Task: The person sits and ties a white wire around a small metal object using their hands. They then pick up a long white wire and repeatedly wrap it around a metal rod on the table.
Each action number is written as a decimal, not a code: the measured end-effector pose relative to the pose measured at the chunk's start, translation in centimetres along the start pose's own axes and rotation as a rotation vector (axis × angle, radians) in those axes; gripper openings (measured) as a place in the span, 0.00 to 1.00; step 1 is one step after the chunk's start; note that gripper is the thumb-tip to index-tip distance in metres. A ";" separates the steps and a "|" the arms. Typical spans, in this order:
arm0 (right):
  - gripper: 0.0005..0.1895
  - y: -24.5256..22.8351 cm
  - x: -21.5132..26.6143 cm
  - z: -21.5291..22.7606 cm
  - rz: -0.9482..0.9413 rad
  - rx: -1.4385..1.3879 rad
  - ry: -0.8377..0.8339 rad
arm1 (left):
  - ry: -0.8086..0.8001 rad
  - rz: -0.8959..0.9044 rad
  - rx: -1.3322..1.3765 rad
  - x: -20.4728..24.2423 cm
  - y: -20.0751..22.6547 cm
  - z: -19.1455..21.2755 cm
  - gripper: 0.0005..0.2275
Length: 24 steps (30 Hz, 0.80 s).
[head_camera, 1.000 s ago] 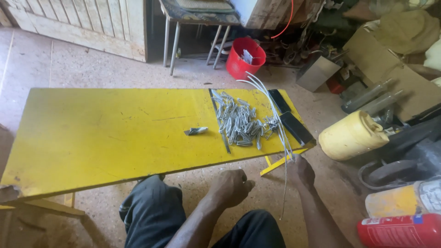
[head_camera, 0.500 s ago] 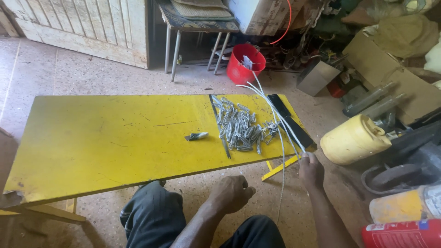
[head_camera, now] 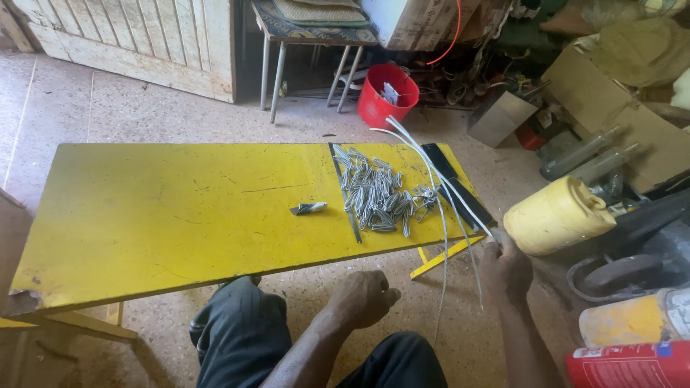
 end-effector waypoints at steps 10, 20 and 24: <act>0.20 4.0 1.7 -4.5 -0.369 -0.002 -0.399 | 0.016 -0.020 -0.042 0.2 0.1 0.0 0.16; 0.20 5.4 1.3 -5.0 -0.115 0.134 -0.255 | -0.018 0.001 -0.016 0.3 0.1 -0.2 0.17; 0.26 9.7 -1.2 -4.2 -0.102 0.038 -0.026 | -0.027 0.001 -0.014 0.1 0.2 -0.1 0.17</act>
Point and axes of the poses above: each hand's wrist, its own x-axis away from the middle knuckle, its own z-axis out of the back of the hand, y = z × x, the point moved 7 cm from there along -x, towards the middle knuckle, and after that the axes turned 15 degrees about -x, right-handed, at the moved point
